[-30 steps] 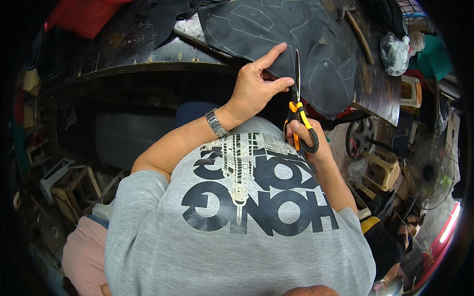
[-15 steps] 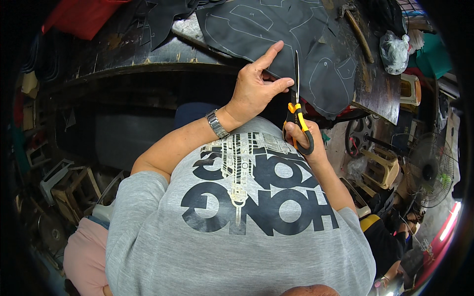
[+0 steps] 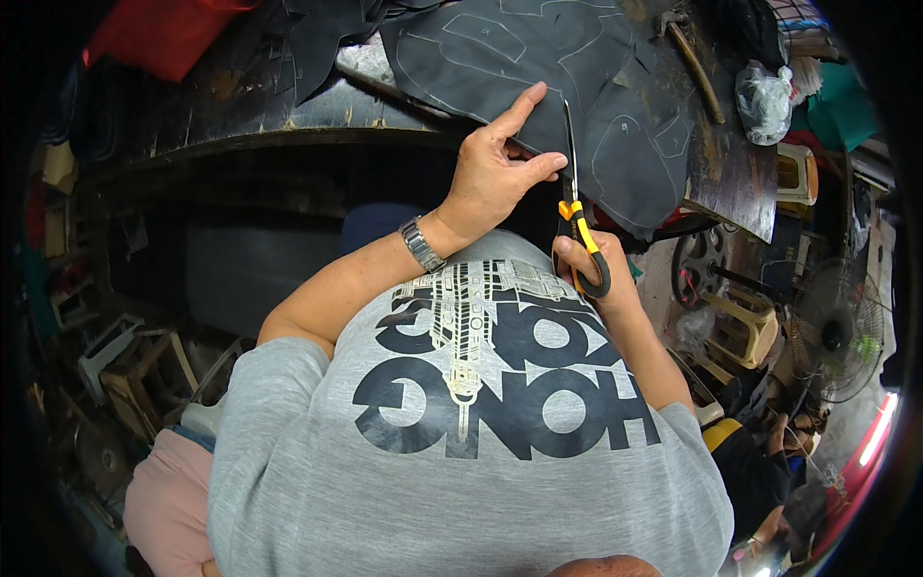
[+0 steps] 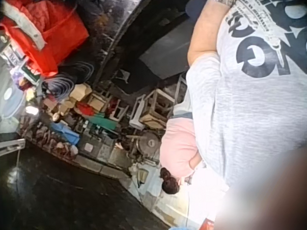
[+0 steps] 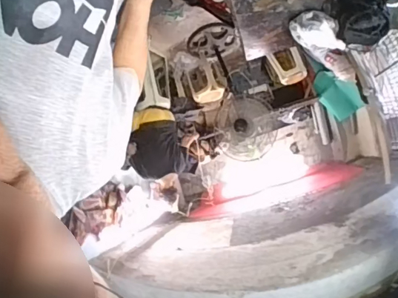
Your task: The person uses shears to cut black leather pieces on a workbench. They repeatedly pick up pieces, trim along marked lines, and set the cut pieces aside. The workspace contains scattered leather scraps and tools.
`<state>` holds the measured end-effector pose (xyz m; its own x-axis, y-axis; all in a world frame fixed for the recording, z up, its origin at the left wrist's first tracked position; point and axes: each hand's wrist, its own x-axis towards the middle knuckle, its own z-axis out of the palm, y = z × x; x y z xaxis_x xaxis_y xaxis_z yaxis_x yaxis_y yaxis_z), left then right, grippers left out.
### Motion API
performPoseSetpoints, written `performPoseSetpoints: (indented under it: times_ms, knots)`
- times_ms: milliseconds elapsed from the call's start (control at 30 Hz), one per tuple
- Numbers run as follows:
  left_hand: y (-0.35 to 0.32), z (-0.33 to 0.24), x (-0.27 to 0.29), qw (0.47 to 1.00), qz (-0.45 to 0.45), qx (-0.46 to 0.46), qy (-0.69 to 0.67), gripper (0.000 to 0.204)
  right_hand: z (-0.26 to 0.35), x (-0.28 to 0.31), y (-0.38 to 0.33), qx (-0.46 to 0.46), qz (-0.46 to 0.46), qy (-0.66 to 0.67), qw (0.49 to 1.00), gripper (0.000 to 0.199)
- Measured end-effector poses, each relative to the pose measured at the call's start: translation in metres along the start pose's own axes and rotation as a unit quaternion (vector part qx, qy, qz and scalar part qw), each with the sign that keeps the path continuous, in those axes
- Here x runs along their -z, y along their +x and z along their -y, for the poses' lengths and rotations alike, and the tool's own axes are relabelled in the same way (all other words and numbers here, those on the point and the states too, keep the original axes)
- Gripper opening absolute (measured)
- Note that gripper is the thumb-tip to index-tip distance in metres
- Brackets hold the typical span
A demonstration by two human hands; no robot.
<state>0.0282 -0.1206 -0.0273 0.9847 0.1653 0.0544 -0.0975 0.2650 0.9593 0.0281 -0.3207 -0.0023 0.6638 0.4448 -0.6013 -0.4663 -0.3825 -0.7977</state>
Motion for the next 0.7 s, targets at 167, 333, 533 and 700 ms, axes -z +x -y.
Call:
performPoseSetpoints:
  times_ms: [167,333,533,700]
  knots:
    - [-0.002,-0.002,0.000,1.000,0.009,0.006,0.001,0.074,0.008,0.000,0.007,-0.017,0.016,0.072,0.997,0.039]
    - [-0.003,-0.002,0.000,1.000,0.005,-0.001,0.005,0.074,0.008,-0.005,0.007,-0.025,0.008,0.068,0.997,0.036]
    - [-0.003,-0.002,0.000,1.000,0.007,0.017,-0.004,0.073,0.007,-0.011,0.007,0.012,-0.012,0.019,1.000,0.036]
    - [-0.002,-0.001,0.000,1.000,0.000,0.014,-0.001,0.071,0.010,-0.012,0.007,-0.017,-0.016,0.006,1.000,0.035]
